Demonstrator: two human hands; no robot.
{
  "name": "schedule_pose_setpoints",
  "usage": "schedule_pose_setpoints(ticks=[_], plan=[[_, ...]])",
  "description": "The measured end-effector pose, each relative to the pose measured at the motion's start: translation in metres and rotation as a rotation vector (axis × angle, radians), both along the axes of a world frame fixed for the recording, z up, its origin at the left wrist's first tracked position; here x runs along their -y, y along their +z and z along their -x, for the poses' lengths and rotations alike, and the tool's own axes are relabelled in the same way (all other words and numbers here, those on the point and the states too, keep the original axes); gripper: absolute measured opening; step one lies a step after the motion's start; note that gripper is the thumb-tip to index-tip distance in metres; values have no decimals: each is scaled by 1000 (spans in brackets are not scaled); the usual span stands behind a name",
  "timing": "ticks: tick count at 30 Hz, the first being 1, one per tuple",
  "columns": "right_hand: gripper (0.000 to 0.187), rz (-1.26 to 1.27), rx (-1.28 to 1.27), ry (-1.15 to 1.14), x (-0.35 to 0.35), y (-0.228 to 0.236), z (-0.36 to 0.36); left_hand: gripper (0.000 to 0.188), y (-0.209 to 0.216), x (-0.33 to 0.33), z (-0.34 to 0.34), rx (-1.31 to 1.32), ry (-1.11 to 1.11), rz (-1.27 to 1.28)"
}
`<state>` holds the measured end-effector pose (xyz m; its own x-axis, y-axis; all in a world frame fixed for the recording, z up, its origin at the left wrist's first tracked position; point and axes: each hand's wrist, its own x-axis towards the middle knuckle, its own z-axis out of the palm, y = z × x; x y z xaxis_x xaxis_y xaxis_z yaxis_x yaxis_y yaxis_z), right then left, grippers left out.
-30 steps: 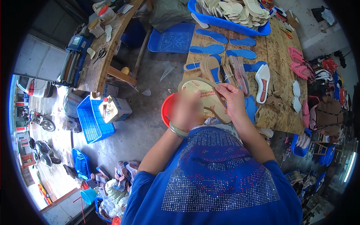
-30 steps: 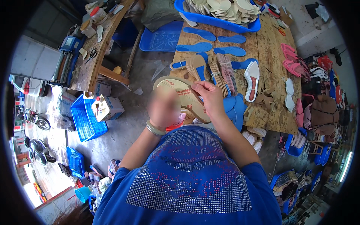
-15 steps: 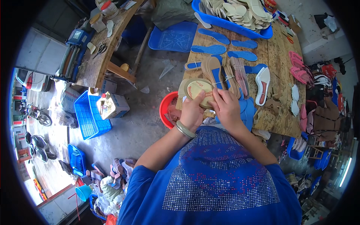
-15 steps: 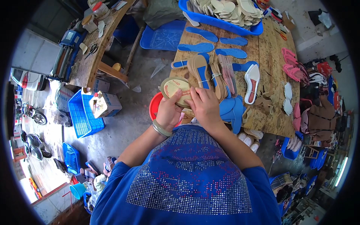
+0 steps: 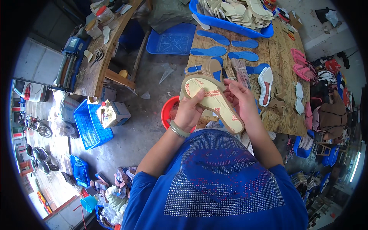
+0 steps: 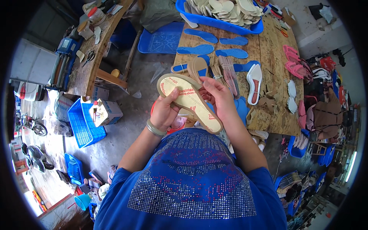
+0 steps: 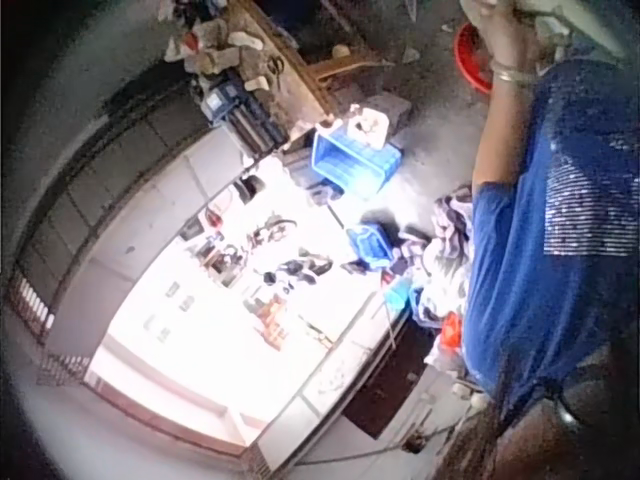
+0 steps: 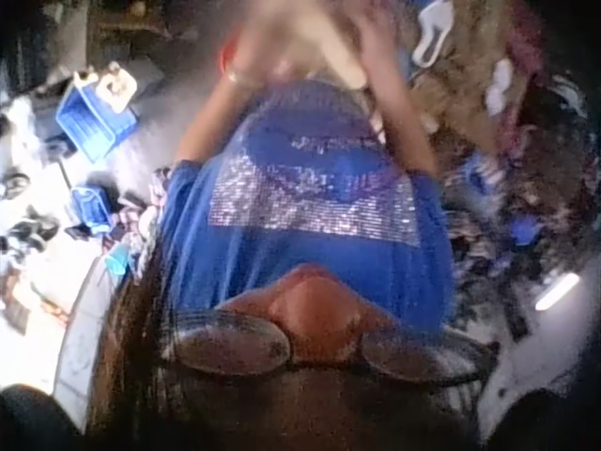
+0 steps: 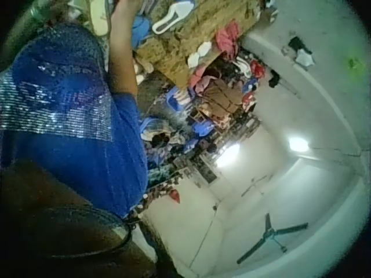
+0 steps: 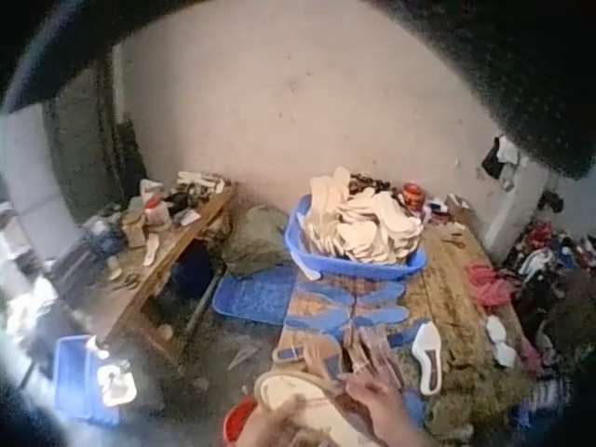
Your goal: The person assembles slippers by feeding blue insoles and beige outsoles through a roller machine to bond them. They then pick up the bonded pairs, peel off protective paper from the beige outsoles, and stack the finished slippers on a wooden table.
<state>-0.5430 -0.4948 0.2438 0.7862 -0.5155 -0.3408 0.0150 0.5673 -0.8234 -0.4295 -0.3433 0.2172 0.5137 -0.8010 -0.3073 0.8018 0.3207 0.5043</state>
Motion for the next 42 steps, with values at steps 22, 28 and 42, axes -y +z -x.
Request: schedule_pose_setpoints(ticks=[22,28,42], plan=[[27,1900,-126,103,-38,-4,-3,23,-7,3,14,-97,111,-87],[37,1702,115,201,-6,-3,3,26,2,0,8,-76,14,-19],[24,321,-49,169,-13,-12,-23,28,-5,-5,-1,133,14,-79]])
